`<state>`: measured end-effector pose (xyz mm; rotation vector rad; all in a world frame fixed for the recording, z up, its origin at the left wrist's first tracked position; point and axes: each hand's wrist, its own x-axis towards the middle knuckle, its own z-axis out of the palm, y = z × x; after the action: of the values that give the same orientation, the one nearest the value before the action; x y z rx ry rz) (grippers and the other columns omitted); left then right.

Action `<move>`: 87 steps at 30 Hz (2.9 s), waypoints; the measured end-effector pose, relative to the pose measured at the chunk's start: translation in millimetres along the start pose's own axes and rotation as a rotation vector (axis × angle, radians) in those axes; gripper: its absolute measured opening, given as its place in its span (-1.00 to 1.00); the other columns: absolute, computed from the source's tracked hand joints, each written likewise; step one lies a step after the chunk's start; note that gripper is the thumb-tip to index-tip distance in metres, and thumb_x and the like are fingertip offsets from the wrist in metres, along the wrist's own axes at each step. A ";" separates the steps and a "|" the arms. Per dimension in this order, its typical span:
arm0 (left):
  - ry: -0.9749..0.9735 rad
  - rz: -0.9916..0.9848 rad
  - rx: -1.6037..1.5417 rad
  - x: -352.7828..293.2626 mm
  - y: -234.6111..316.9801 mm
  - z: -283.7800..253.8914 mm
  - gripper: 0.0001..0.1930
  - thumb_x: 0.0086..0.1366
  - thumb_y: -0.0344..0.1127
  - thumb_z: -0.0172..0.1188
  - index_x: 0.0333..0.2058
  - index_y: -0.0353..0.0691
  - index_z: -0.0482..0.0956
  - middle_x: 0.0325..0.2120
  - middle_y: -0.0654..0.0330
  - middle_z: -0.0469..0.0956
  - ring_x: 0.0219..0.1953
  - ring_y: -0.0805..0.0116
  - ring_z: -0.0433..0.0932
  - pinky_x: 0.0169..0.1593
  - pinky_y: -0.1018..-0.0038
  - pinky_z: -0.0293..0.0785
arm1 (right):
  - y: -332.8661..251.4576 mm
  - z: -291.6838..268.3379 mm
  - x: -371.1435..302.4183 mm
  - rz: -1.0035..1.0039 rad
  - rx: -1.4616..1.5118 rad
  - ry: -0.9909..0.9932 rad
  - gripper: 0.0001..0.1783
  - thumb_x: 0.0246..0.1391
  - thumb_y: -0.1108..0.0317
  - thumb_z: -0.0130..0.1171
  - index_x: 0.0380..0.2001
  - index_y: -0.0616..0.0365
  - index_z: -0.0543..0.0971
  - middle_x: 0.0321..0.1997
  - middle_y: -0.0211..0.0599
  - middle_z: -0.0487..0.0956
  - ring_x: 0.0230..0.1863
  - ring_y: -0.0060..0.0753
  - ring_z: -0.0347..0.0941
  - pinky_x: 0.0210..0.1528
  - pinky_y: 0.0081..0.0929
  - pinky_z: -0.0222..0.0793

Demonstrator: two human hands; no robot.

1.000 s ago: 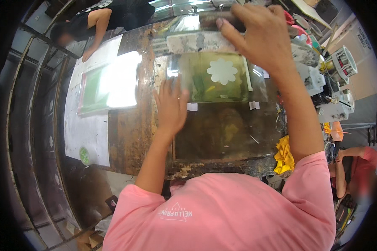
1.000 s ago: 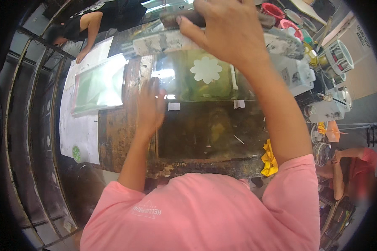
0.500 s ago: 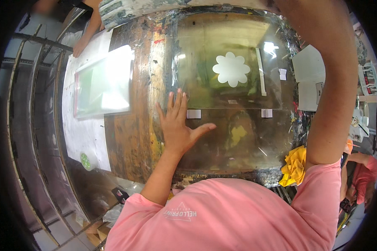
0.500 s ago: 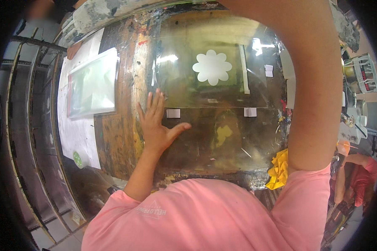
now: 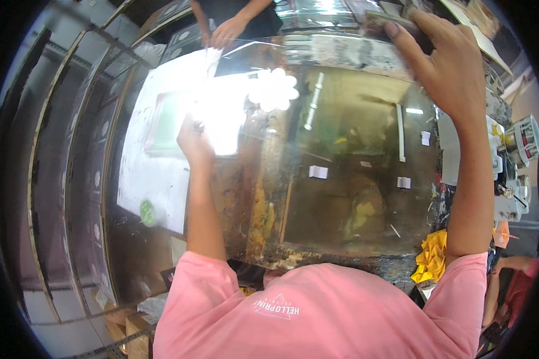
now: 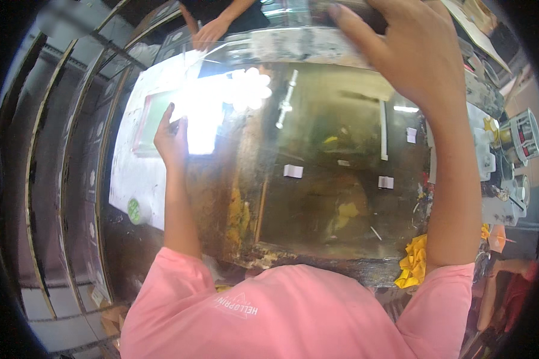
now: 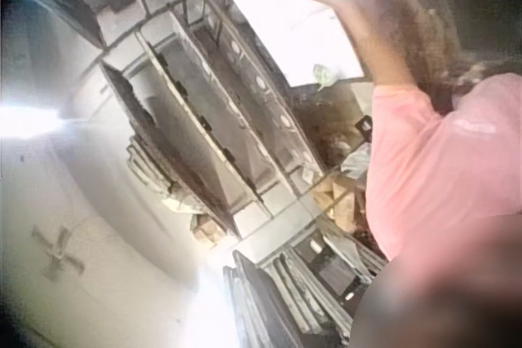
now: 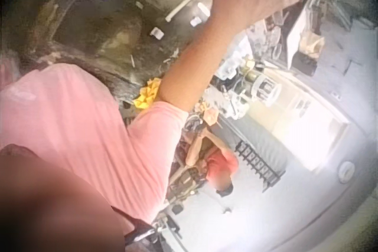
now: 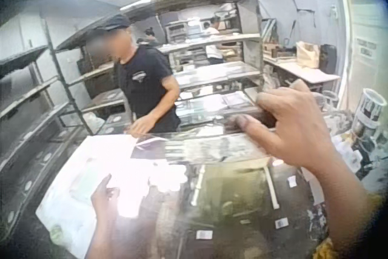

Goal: The person repeatedly places a screen-printing frame over a white sheet on a table, uses a squeegee to pull ink across the mesh, and lifts the frame to reveal a flower-shaped print. The cycle repeats multiple times on the same work surface.

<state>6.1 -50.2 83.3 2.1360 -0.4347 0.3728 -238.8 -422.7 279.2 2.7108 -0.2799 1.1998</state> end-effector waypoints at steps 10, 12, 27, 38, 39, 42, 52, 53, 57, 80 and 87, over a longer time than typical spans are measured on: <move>-0.052 0.278 0.700 -14.3 -103.0 -10.4 -0.46 0.47 -0.18 0.17 0.37 -0.17 0.49 0.44 -0.12 0.35 0.47 -0.26 0.29 0.52 -0.34 -0.08 | -4.5 -2.4 -5.7 -0.027 -0.004 0.014 -0.46 0.29 -0.16 0.23 -0.24 0.18 0.70 -0.32 -0.10 0.68 -0.27 0.04 0.54 -0.03 -0.15 0.30; -0.269 0.284 0.724 -43.3 -100.7 -2.1 -0.50 0.53 -0.07 0.08 0.32 -0.17 0.54 0.43 -0.08 0.37 0.48 -0.22 0.29 0.53 -0.41 -0.22 | -4.0 -0.7 -7.3 -0.039 -0.011 0.038 -0.47 0.29 -0.15 0.25 -0.21 0.17 0.71 -0.30 -0.11 0.69 -0.27 0.02 0.55 -0.02 -0.16 0.30; -0.771 0.305 0.591 -55.5 45.7 30.4 -0.31 0.55 0.30 -0.09 0.29 -0.13 0.59 0.26 -0.04 0.59 0.34 -0.07 0.49 0.54 -0.19 -0.02 | -2.3 -10.6 17.7 -0.007 0.020 -0.041 -0.44 0.33 -0.17 0.19 -0.29 0.20 0.69 -0.42 -0.08 0.64 -0.31 0.02 0.56 -0.05 -0.11 0.33; -0.805 0.660 0.338 -197.1 188.0 192.6 0.32 0.07 0.79 0.06 0.49 -0.28 0.29 0.56 -0.19 0.08 0.61 -0.27 -0.04 0.53 -0.44 -0.47 | 13.9 -2.6 25.1 -0.033 0.107 -0.049 -0.34 0.33 -0.17 0.08 -0.49 0.26 0.68 -0.48 0.03 0.68 -0.33 0.06 0.66 0.04 0.06 0.33; -0.795 0.662 0.317 -203.2 194.9 197.4 0.33 0.06 0.80 0.05 0.49 -0.29 0.29 0.56 -0.20 0.09 0.60 -0.28 -0.03 0.51 -0.47 -0.47 | 15.4 -0.9 26.0 -0.027 0.101 -0.046 -0.34 0.33 -0.17 0.07 -0.49 0.27 0.68 -0.49 0.04 0.68 -0.33 0.06 0.66 0.04 0.06 0.33; -0.781 0.680 0.302 -215.9 203.9 207.1 0.37 0.02 0.83 0.02 0.49 -0.30 0.29 0.55 -0.20 0.11 0.59 -0.30 0.01 0.50 -0.50 -0.48 | 19.9 5.0 31.2 -0.024 0.081 -0.026 -0.33 0.33 -0.15 0.04 -0.48 0.30 0.68 -0.51 0.06 0.66 -0.35 0.07 0.64 0.05 0.06 0.34; -0.696 0.763 0.212 -220.7 202.7 210.4 0.30 0.00 0.80 0.07 0.37 -0.32 0.46 0.40 -0.19 0.32 0.44 -0.28 0.23 0.48 -0.56 -0.38 | 14.4 -18.5 39.2 0.012 0.124 -0.079 -0.34 0.32 -0.10 0.03 -0.57 0.31 0.65 -0.55 0.04 0.63 -0.42 0.07 0.59 0.01 0.02 0.38; -0.687 0.772 0.205 -220.6 202.6 210.2 0.30 0.00 0.80 0.07 0.36 -0.31 0.47 0.39 -0.19 0.33 0.44 -0.27 0.24 0.48 -0.56 -0.37 | 17.6 -23.3 43.3 0.025 0.167 -0.175 -0.34 0.32 -0.10 0.03 -0.58 0.31 0.65 -0.55 0.05 0.63 -0.42 0.07 0.58 0.01 0.02 0.38; -0.643 0.798 0.171 -222.0 199.1 211.5 0.28 0.00 0.78 0.10 0.34 -0.32 0.49 0.37 -0.19 0.35 0.42 -0.27 0.27 0.48 -0.57 -0.33 | 15.7 -10.4 45.9 -0.019 0.110 -0.044 -0.33 0.32 -0.12 0.04 -0.57 0.30 0.65 -0.56 0.04 0.61 -0.43 0.07 0.56 0.00 0.01 0.37; -0.546 0.052 0.052 -159.6 105.3 82.0 0.07 -0.21 0.41 0.65 0.24 -0.11 0.62 -0.13 0.11 0.61 0.02 0.03 0.55 0.23 0.06 0.33 | -26.5 30.3 -160.2 0.040 0.446 -0.770 -0.65 0.27 0.02 0.31 -0.12 0.06 0.76 -0.14 -0.10 0.65 -0.10 0.10 0.58 -0.04 -0.04 0.48; -0.413 0.280 0.256 -180.3 69.5 96.0 0.27 -0.36 0.56 0.57 0.32 -0.13 0.58 -0.16 0.19 0.50 -0.01 0.16 0.42 0.20 0.09 0.07 | -52.4 55.7 -227.0 0.082 0.360 -0.694 -0.48 0.15 0.02 0.42 0.09 0.05 0.67 -0.05 -0.22 0.67 -0.06 -0.04 0.60 -0.06 -0.10 0.56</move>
<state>-175.5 -136.6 5.1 2.4112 -0.9731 0.1433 -336.5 -360.7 69.4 3.3812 -0.2750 0.2884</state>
